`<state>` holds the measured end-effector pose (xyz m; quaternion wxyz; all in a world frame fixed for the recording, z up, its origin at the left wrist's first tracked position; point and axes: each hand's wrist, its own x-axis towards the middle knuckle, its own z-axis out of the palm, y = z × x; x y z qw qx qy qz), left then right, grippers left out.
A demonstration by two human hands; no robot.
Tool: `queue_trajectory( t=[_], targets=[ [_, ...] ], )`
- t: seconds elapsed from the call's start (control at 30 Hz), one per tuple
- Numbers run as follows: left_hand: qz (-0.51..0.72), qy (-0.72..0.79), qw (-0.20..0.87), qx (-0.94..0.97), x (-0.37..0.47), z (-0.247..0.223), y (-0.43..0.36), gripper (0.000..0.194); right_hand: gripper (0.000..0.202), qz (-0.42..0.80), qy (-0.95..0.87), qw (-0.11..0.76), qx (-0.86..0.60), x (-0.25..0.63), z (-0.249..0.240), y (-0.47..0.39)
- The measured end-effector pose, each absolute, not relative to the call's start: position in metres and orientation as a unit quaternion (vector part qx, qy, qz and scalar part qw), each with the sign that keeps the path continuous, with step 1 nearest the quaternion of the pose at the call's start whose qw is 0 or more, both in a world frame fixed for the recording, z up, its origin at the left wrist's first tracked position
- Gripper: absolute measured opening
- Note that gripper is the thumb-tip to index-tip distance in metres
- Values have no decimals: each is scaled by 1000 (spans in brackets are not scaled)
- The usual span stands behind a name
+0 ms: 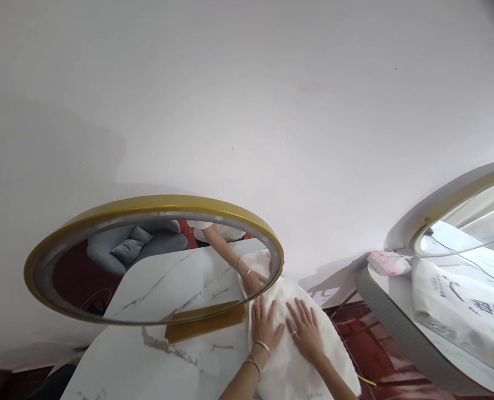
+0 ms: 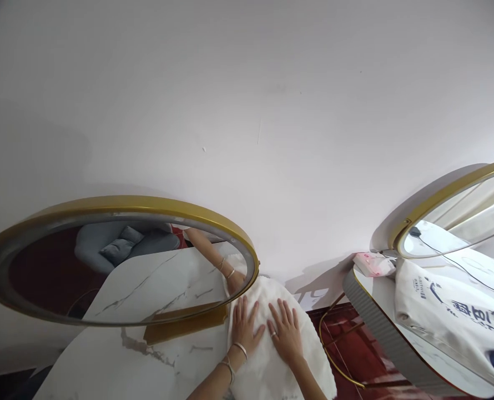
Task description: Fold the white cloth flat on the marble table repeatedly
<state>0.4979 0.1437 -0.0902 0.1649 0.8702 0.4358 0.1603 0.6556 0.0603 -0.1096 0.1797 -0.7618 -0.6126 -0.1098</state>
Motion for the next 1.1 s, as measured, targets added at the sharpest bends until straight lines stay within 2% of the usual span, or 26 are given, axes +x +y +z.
queue_trajectory(
  t=[0.27,0.43,0.67,0.77,0.93,1.1],
  targets=[
    [134,350,176,910,464,-111,41,77,60,-144,-592,181,-772,625,-132,-62],
    [127,333,183,916,454,-117,18,73,58,-163,-574,180,-782,613,-142,-89],
    [167,414,185,876,477,-90,90,65,41,-124,-566,188,-793,626,-108,-3],
    [142,447,189,863,489,-74,137,60,39,-86,-607,157,-774,640,-100,53],
    [108,485,200,845,503,-67,177,70,47,-53,-625,136,-767,660,-102,108],
    [104,466,219,851,502,-77,159,79,57,-76,-627,155,-760,667,-109,85]
  ],
)
